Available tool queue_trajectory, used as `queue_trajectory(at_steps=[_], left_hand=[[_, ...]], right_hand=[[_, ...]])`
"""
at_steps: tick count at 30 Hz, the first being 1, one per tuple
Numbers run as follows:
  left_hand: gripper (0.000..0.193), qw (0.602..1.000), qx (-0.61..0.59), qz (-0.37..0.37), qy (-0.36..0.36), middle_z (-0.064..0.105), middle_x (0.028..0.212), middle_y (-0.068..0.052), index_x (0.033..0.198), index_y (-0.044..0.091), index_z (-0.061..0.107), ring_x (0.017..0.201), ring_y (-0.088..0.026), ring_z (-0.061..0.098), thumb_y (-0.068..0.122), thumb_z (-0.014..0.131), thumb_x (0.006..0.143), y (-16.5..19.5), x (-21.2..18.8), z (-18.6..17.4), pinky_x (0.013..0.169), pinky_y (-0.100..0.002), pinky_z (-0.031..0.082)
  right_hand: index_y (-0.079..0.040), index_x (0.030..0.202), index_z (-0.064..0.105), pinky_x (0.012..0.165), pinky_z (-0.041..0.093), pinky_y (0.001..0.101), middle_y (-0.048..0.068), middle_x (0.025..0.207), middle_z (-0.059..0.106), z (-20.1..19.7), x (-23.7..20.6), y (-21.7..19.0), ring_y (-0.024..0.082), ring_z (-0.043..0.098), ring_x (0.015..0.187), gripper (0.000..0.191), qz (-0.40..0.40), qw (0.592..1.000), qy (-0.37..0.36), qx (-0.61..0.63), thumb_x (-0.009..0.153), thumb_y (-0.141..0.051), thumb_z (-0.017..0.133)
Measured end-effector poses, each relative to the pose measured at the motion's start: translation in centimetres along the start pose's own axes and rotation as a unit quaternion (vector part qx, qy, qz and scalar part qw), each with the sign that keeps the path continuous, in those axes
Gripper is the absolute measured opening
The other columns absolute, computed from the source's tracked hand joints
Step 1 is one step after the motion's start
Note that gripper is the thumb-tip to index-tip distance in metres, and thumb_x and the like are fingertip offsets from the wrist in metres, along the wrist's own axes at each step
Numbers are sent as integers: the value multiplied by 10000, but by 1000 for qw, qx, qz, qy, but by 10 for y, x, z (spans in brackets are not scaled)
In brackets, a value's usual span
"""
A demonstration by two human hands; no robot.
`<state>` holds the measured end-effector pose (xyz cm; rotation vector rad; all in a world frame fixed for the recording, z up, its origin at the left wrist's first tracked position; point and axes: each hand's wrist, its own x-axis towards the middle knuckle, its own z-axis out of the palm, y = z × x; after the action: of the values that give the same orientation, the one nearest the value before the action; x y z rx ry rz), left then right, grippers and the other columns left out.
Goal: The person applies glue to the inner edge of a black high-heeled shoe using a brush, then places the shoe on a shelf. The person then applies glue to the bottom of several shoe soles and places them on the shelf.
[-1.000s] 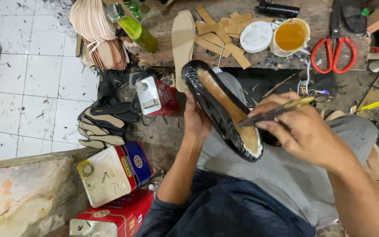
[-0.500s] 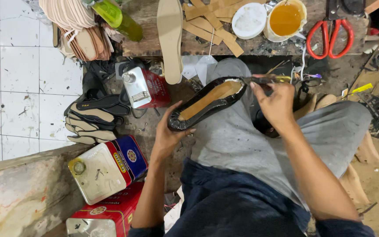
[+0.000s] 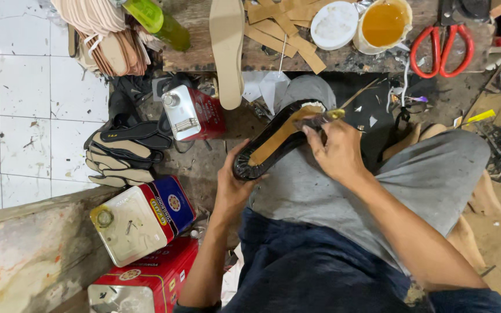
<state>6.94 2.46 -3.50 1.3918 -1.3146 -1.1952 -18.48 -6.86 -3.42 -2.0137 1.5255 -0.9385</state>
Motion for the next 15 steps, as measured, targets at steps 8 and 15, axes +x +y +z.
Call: queue_trajectory(at_steps=[8,15], left_hand=[[823,1000,20,-15,11,695,1283,-130,1457,5,473,1156,-176,659,-70,861,736,0,-3,7,990,-306,546],[729,979,-184,-34,75,682,1221,-112,1437,-20,494,1099,-151,654,-101,786,774,7,-4,12,958,-295,547]], right_hand=[[-18,1085,720,662,507,366,139,887,688,-1,-1,-9,234,647,758,153,-26,999,-12,15,993,-138,736],[-8,1191,706,606,470,246,27,800,654,-32,-10,-1,90,582,661,226,212,913,86,337,994,-118,710]])
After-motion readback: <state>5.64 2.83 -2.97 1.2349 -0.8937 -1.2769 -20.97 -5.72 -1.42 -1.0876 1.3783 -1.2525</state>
